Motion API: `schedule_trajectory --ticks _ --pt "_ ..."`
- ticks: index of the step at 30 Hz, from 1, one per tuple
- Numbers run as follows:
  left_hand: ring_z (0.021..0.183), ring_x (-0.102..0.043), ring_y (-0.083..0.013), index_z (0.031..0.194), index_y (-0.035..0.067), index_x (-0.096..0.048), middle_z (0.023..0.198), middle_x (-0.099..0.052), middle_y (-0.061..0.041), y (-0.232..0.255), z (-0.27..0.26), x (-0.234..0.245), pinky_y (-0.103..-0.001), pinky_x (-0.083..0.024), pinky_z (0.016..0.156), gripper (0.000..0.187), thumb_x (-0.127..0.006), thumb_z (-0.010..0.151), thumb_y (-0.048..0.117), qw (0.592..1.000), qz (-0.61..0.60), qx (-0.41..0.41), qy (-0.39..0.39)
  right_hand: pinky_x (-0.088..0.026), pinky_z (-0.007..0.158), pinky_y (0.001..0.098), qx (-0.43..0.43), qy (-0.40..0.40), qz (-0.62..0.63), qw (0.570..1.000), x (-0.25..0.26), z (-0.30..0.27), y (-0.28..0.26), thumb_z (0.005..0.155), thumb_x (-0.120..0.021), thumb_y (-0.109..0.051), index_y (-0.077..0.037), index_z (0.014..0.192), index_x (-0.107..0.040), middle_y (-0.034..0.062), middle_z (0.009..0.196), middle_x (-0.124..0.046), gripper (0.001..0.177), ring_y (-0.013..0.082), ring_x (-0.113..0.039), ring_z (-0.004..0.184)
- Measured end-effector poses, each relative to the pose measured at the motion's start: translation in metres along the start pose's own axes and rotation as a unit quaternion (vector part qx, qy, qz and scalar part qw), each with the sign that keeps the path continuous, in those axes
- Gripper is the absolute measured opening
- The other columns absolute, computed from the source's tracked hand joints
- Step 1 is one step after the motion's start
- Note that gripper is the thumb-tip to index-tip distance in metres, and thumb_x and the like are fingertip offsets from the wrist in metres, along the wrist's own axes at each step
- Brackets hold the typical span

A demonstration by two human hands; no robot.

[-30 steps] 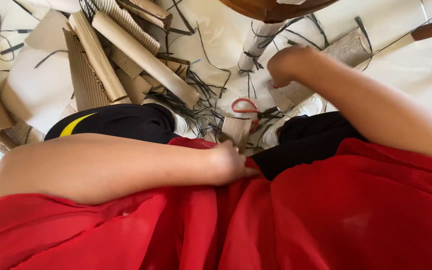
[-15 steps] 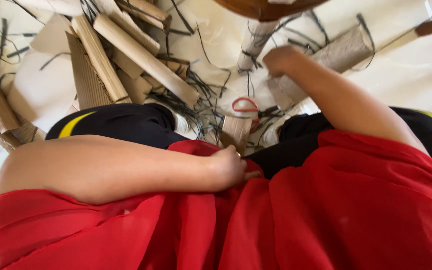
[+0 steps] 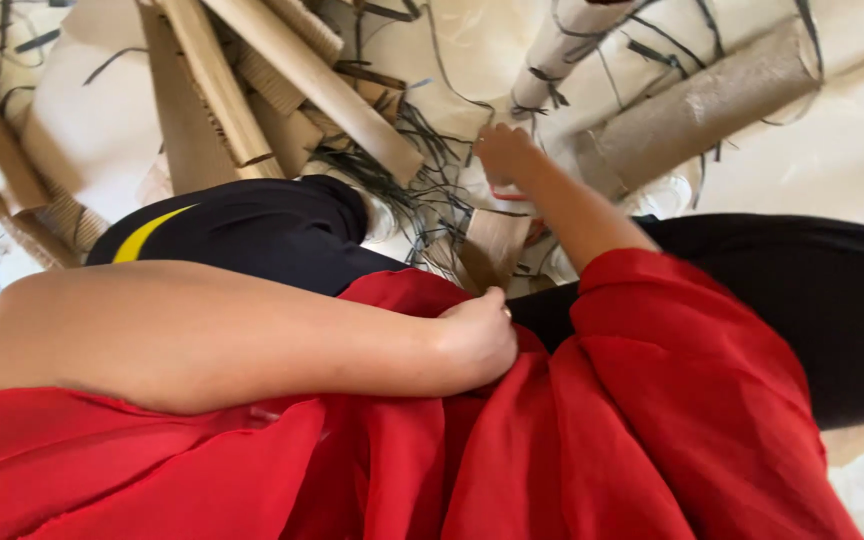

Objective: Wrapping a wooden chair leg with cardboard and securing it with plastic ties

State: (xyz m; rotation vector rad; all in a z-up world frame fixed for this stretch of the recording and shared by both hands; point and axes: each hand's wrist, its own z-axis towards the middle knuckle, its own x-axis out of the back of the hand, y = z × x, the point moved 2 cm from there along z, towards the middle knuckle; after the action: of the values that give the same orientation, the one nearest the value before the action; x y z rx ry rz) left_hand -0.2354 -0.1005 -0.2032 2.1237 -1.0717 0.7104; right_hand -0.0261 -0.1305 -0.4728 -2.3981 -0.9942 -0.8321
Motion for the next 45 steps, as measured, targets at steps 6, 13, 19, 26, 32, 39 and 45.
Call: schedule_trajectory --ticks 6,13,19,26,32,39,45 --pt "0.116 -0.066 -0.0325 0.116 0.007 -0.074 0.121 -0.073 -0.008 -0.01 -0.008 0.005 -0.065 -0.034 0.11 0.035 -0.042 0.101 0.006 1.0 -0.026 0.011 -0.009 -0.02 0.123 0.0567 -0.048 0.008 0.067 0.997 0.019 -0.033 -0.045 0.097 -0.061 -0.017 -0.01 0.158 -0.04 0.0102 0.172 -0.011 0.065 0.0355 -0.017 0.156" --pt "0.118 -0.064 -0.0371 0.116 0.005 -0.074 0.121 -0.072 -0.012 -0.022 -0.004 0.008 -0.068 -0.034 0.108 0.039 -0.038 0.101 0.003 0.999 -0.027 0.007 -0.018 -0.023 0.115 0.0642 -0.08 0.043 0.14 0.986 -0.046 0.03 0.019 0.096 -0.051 -0.02 -0.015 0.158 -0.037 -0.0011 0.164 -0.028 0.063 0.0322 -0.033 0.146" --pt "0.12 -0.063 -0.0336 0.12 0.01 -0.073 0.124 -0.072 -0.007 -0.03 -0.006 0.013 -0.067 -0.035 0.106 0.041 -0.036 0.102 0.007 0.998 -0.02 0.035 -0.054 -0.056 0.079 0.0312 0.102 -0.029 0.684 0.722 0.06 -0.042 0.03 0.095 -0.064 -0.014 -0.005 0.123 -0.071 0.0093 0.117 -0.073 0.03 0.0174 -0.072 0.097" --pt "0.085 -0.067 -0.0343 0.106 -0.002 -0.078 0.101 -0.077 -0.018 -0.053 -0.017 0.017 -0.052 -0.043 0.099 0.025 -0.066 0.092 0.015 0.998 0.03 0.047 -0.035 -0.055 0.078 0.0204 0.672 0.005 0.494 0.552 0.211 -0.128 0.004 0.098 -0.054 0.003 -0.003 0.127 -0.066 0.0136 0.12 -0.068 0.032 0.0123 -0.06 0.079" --pt "0.08 -0.07 -0.0297 0.107 0.021 -0.078 0.097 -0.077 -0.006 -0.128 0.036 -0.048 -0.046 -0.057 0.071 0.03 -0.074 0.078 0.026 0.992 -0.077 0.069 0.075 -0.073 0.077 0.0185 0.707 0.086 0.375 0.593 0.26 -0.214 0.039 0.078 -0.051 0.023 0.001 0.12 -0.064 0.0239 0.13 -0.064 0.049 0.0275 -0.079 0.105" --pt "0.084 -0.068 -0.0362 0.101 -0.01 -0.075 0.098 -0.073 -0.024 -0.226 -0.039 0.017 -0.054 -0.056 0.073 0.028 -0.064 0.09 0.013 0.903 -0.134 0.407 -0.032 -0.062 0.051 0.0092 0.531 0.219 0.253 0.779 0.271 -0.339 0.055 0.079 -0.069 0.005 -0.006 0.11 -0.07 0.0159 0.118 -0.074 0.032 0.0074 -0.08 0.072" --pt "0.094 -0.071 -0.0383 0.158 -0.012 0.011 0.125 -0.067 -0.029 -0.231 -0.099 0.081 -0.043 -0.054 0.093 0.168 -0.093 0.054 0.069 0.86 -0.254 0.44 0.048 -0.073 0.072 0.0161 0.478 0.249 0.227 0.811 0.275 -0.372 0.046 0.077 -0.069 0.009 0.0 0.11 -0.07 0.0157 0.125 -0.071 0.034 0.0144 -0.083 0.092"
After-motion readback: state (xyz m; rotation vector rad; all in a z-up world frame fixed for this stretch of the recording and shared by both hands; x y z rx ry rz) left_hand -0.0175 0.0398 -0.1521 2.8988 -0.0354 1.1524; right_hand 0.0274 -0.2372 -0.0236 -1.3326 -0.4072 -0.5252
